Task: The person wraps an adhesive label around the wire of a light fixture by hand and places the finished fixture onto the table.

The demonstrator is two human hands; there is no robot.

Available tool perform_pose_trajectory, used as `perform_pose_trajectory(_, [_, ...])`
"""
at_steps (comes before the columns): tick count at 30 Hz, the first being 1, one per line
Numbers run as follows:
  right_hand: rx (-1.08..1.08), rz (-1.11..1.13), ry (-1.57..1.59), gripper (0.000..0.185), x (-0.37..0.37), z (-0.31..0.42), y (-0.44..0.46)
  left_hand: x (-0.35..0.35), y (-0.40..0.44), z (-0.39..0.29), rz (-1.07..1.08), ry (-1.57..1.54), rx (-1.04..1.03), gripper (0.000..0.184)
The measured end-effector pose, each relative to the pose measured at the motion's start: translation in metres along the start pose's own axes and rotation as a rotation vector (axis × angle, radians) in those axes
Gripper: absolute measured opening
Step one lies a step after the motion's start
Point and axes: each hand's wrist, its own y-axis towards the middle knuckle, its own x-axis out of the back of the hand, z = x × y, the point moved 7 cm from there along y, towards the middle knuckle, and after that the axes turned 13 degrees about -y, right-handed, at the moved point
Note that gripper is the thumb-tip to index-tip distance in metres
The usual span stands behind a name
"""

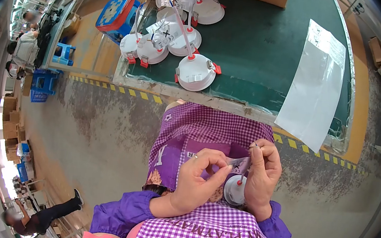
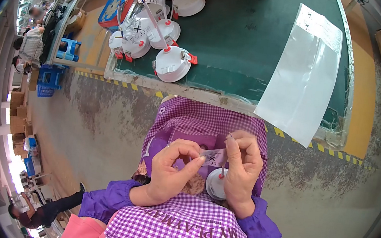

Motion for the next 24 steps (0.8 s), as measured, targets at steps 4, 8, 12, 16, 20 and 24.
perform_pose_trajectory(4, [-0.045,0.129,0.096,0.012,0.008,-0.020,0.002,0.001,0.000,0.002,-0.002,-0.037,0.016,0.010])
perform_pose_trajectory(8, [-0.164,0.160,0.167,0.022,0.004,-0.024,-0.002,0.003,-0.003,0.024,-0.078,-0.252,0.219,0.011])
perform_pose_trajectory(12, [-0.190,0.146,0.077,0.025,0.008,-0.032,0.000,0.006,-0.002,0.039,-0.136,-0.412,0.342,0.013])
perform_pose_trajectory(16, [-0.027,0.043,-0.222,0.029,0.018,-0.029,-0.003,0.004,-0.001,0.042,-0.139,-0.425,0.322,0.012])
perform_pose_trajectory(20, [0.547,0.013,-0.640,0.037,0.007,0.023,-0.020,0.004,0.001,0.042,-0.124,-0.374,0.320,0.010])
perform_pose_trajectory(24, [0.707,0.039,-0.824,0.038,-0.008,0.030,-0.028,-0.001,0.002,0.033,-0.099,-0.402,0.332,0.011])
